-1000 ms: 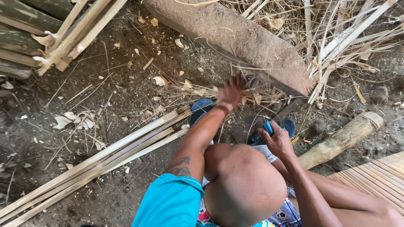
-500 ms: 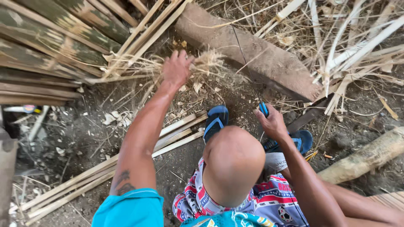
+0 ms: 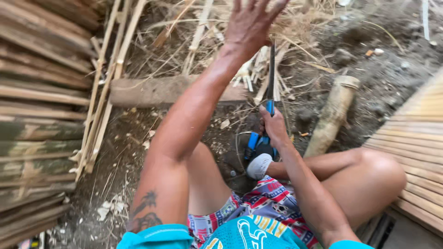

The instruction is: The person uses a machete to split long bamboo poles into thin strips. They repeatedly position each pole on a log and strike it to separate the material, then set the finished strips aside.

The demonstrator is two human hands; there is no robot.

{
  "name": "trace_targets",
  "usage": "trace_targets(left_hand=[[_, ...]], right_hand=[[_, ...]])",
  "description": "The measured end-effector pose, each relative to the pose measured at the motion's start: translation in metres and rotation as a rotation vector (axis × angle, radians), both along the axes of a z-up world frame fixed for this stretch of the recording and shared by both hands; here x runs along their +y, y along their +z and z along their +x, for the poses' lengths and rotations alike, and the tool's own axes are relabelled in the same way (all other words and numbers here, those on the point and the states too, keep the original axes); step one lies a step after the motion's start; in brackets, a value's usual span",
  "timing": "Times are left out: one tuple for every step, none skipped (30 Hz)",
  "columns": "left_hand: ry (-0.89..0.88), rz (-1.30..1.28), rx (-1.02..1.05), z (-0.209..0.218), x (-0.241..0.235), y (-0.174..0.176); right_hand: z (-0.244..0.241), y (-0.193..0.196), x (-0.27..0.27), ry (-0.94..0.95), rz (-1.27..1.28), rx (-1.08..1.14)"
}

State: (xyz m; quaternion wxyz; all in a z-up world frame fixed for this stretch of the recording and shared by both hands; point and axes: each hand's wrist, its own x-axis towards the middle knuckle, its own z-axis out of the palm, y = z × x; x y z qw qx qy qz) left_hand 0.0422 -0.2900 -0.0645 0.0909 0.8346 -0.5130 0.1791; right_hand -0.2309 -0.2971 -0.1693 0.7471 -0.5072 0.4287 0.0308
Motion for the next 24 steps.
trace_targets(left_hand=[[-0.011,0.009,-0.091,-0.011,-0.03,-0.005],[-0.022,0.015,-0.182,-0.022,-0.054,-0.011],[-0.025,0.026,-0.274,-0.029,-0.066,-0.017],[-0.049,0.133,-0.136,-0.035,-0.07,-0.021],[-0.065,0.244,0.001,-0.039,-0.069,-0.023],[-0.078,0.354,0.139,-0.042,-0.064,-0.021],[-0.046,0.43,0.318,-0.041,-0.053,-0.016],[-0.011,0.504,0.498,-0.037,-0.035,-0.01],[0.035,0.55,0.532,-0.033,-0.017,-0.003],[0.081,0.596,0.566,-0.026,0.002,0.002],[0.132,0.593,0.54,-0.017,0.021,0.006],[0.183,0.589,0.514,-0.01,0.043,0.007],[0.236,0.565,0.58,-0.004,0.067,0.006],[0.288,0.539,0.645,0.003,0.092,0.004],[0.31,0.488,0.661,0.009,0.12,0.001],[0.331,0.436,0.676,0.012,0.149,-0.004],[0.358,0.383,0.69,0.014,0.18,-0.009],[0.379,0.352,0.709,0.015,0.21,-0.016],[0.401,0.317,0.731,0.012,0.241,-0.026],[0.424,0.282,0.752,0.01,0.272,-0.038],[0.446,0.246,0.799,0.006,0.302,-0.053],[0.467,0.208,0.845,0.002,0.333,-0.069],[0.491,0.167,0.893,-0.004,0.362,-0.087],[0.524,0.129,0.917,-0.012,0.389,-0.107]], right_hand=[[-0.004,0.0,-0.008,-0.023,0.025,0.022],[-0.008,-0.001,-0.014,-0.046,0.051,0.043],[-0.012,-0.002,-0.017,-0.06,0.083,0.063],[-0.015,-0.003,-0.02,-0.073,0.135,0.085],[-0.017,-0.003,-0.021,-0.077,0.189,0.106],[-0.019,-0.004,-0.019,-0.082,0.243,0.126],[-0.019,-0.004,-0.016,-0.07,0.289,0.112],[-0.02,-0.004,-0.009,-0.058,0.334,0.098],[-0.02,-0.003,-0.003,-0.041,0.378,0.085],[-0.02,-0.002,0.007,-0.034,0.412,0.09],[-0.019,0.0,0.016,-0.024,0.442,0.095],[-0.017,0.002,0.027,-0.014,0.472,0.1],[-0.013,0.005,0.038,0.031,0.449,0.059],[-0.009,0.008,0.051,0.077,0.427,0.018],[-0.005,0.012,0.061,0.132,0.405,-0.023],[0.0,0.017,0.068,0.186,0.35,-0.043],[0.006,0.021,0.075,0.247,0.296,-0.065],[0.015,0.025,0.085,0.307,0.243,-0.087],[0.023,0.027,0.092,0.363,0.23,-0.076],[0.033,0.028,0.099,0.419,0.217,-0.064],[0.042,0.028,0.106,0.475,0.203,-0.048],[0.051,0.026,0.117,0.511,0.175,-0.04],[0.058,0.023,0.128,0.553,0.147,-0.029],[0.066,0.018,0.141,0.594,0.119,-0.02]])
